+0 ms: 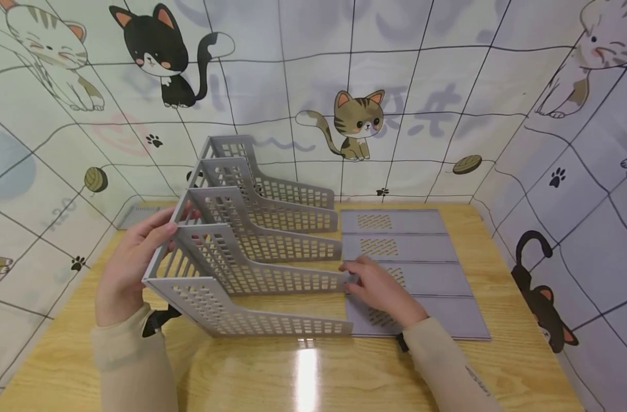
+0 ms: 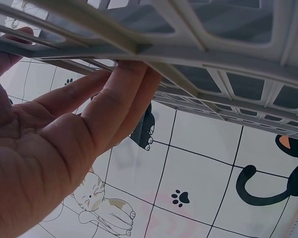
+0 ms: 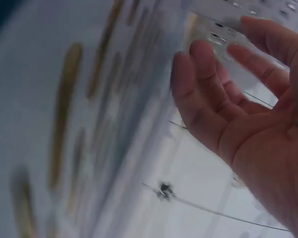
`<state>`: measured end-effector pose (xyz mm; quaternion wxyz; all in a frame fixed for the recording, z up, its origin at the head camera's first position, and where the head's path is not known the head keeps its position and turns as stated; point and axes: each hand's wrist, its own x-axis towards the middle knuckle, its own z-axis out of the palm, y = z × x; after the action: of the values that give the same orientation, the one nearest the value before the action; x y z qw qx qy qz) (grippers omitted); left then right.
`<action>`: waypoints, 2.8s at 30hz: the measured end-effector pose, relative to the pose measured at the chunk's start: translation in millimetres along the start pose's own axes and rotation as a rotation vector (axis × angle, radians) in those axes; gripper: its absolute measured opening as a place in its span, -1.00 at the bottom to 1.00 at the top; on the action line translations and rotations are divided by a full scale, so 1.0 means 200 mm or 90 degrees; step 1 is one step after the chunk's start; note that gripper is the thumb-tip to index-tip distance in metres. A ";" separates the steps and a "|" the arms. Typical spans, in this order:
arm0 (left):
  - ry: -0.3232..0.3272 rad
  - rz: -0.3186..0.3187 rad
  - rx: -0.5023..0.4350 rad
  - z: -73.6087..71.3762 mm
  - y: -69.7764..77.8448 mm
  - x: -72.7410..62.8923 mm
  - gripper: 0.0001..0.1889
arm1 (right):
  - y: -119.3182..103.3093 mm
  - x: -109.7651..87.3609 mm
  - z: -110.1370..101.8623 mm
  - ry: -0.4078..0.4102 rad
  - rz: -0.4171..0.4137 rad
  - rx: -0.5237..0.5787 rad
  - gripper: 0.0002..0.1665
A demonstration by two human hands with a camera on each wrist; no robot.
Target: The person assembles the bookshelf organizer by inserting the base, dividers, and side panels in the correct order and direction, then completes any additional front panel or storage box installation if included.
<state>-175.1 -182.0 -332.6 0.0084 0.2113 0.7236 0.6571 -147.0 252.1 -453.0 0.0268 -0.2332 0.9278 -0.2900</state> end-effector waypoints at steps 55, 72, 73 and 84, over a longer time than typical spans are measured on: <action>0.011 -0.009 0.045 0.02 0.00 0.01 -0.56 | 0.10 0.27 -0.13 -0.055 0.114 0.029 -0.59; 0.001 -0.018 0.022 0.02 0.00 0.01 -0.55 | 0.15 0.32 -0.05 0.022 0.049 0.046 -0.77; 0.002 -0.018 0.022 0.01 0.00 0.01 -0.55 | 0.15 0.31 -0.05 0.022 0.052 0.046 -0.79; 0.009 -0.012 0.030 0.02 0.00 0.01 -0.56 | 0.16 0.31 -0.04 0.022 0.063 0.035 -0.90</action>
<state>-175.3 -178.6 -332.8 0.0042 0.1999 0.7409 0.6412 -217.1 252.2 -458.5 0.0313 -0.1812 0.9301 -0.3179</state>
